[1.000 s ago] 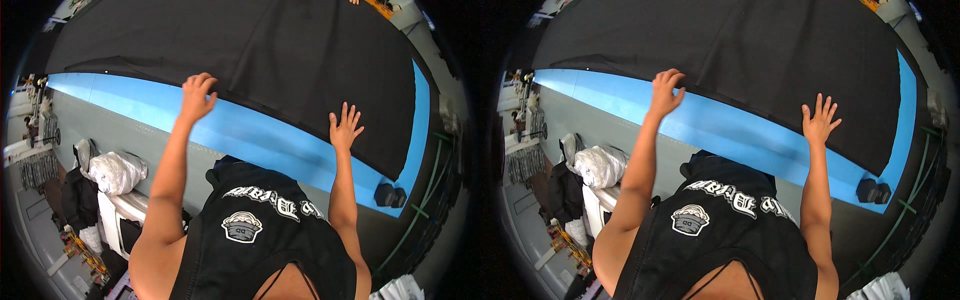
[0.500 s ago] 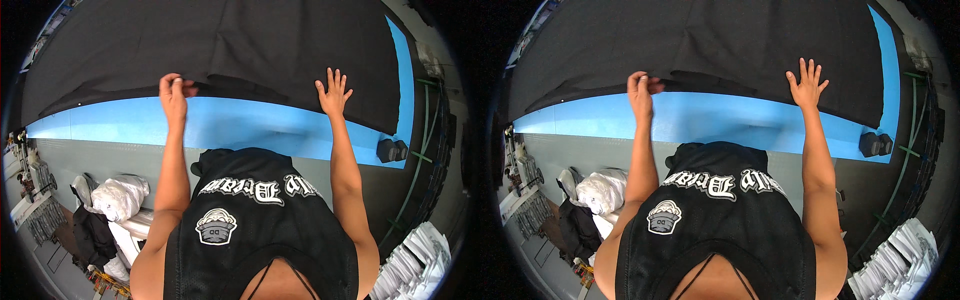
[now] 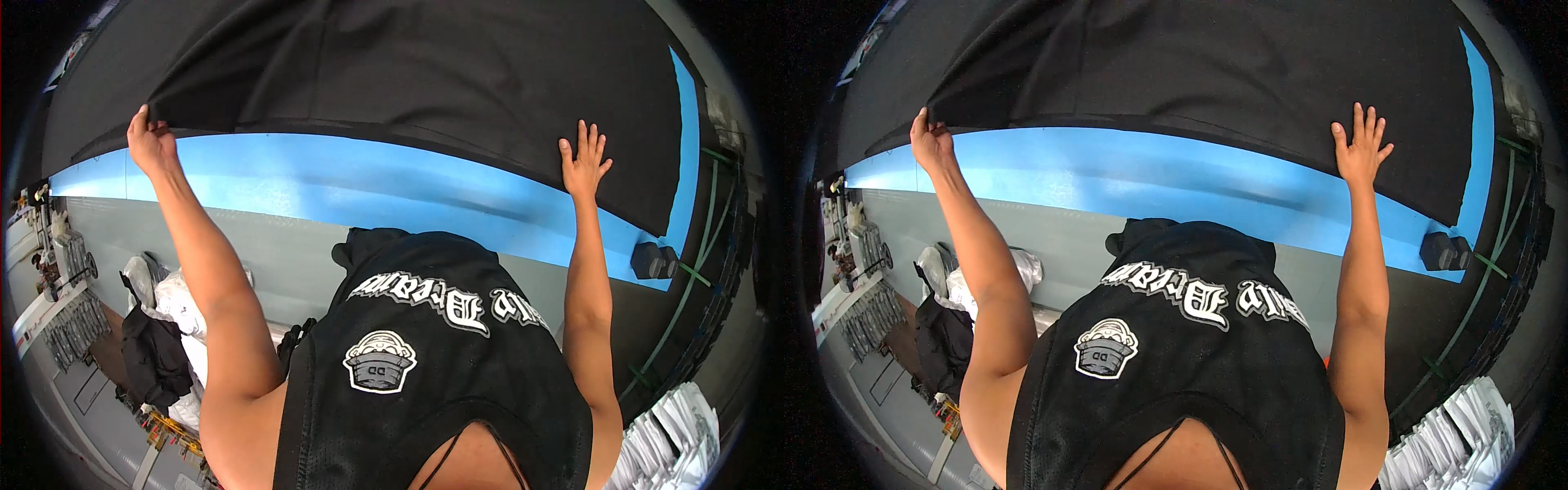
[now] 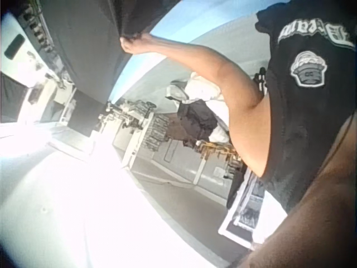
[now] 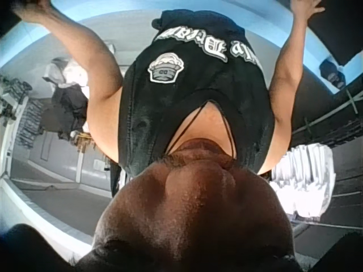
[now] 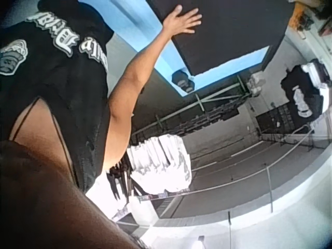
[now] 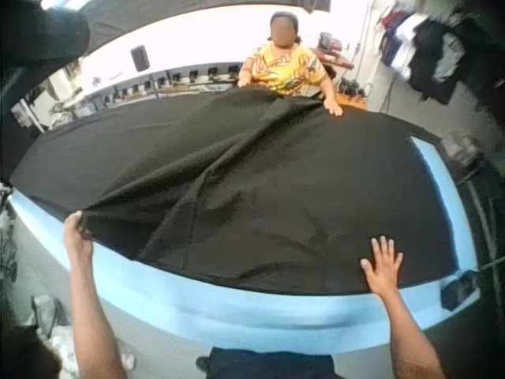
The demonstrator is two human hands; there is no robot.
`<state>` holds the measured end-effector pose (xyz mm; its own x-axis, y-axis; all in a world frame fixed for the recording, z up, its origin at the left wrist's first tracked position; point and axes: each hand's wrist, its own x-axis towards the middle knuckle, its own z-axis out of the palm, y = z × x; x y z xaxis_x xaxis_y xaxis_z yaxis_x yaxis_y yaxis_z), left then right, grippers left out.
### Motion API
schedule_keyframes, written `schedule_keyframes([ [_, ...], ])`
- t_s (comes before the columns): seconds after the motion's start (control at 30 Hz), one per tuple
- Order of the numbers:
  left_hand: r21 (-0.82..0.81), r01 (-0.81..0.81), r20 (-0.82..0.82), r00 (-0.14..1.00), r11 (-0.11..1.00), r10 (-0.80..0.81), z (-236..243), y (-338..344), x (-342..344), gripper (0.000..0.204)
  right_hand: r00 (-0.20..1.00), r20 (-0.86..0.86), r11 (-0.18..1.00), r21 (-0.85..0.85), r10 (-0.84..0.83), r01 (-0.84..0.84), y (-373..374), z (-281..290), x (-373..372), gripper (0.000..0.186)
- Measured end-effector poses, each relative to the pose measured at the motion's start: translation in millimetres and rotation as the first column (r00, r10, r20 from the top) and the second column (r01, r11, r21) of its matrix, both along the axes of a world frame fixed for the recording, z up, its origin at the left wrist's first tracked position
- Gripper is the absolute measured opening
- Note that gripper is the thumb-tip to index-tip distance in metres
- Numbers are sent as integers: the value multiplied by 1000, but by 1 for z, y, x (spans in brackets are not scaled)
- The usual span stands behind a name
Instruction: The person spreads and aligns layers of fabric along a table by hand, cuts through the fabric using an electric fabric cutter, and spreads and smooths additional layers of fabric onto the table by hand.
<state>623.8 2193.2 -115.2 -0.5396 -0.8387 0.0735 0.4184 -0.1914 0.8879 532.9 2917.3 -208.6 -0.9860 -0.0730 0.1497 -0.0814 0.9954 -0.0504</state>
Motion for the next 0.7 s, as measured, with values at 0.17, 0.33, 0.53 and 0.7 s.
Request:
schedule_keyframes([
  [0.17, 65, -131, 126, 984, 989, 122, -59, -101, 41, 7, 999, 7, 999, -8, 50, -50, -9, -7, -8, 64],
  [0.33, 102, -111, 359, 931, 989, 67, -106, 13, 28, 68, 1000, 24, 999, 47, 7, -8, 10, 2, 2, 64],
  [0.53, 415, 92, 375, 889, 905, -262, -87, 47, 44, 32, 1000, 16, 999, -44, 0, 1, 2, 16, -3, 59],
  [0.7, 256, 60, 621, 755, 965, -211, -75, 93, 36, 34, 1000, -5, 1000, 20, -1, 1, 16, 0, 0, 60],
])
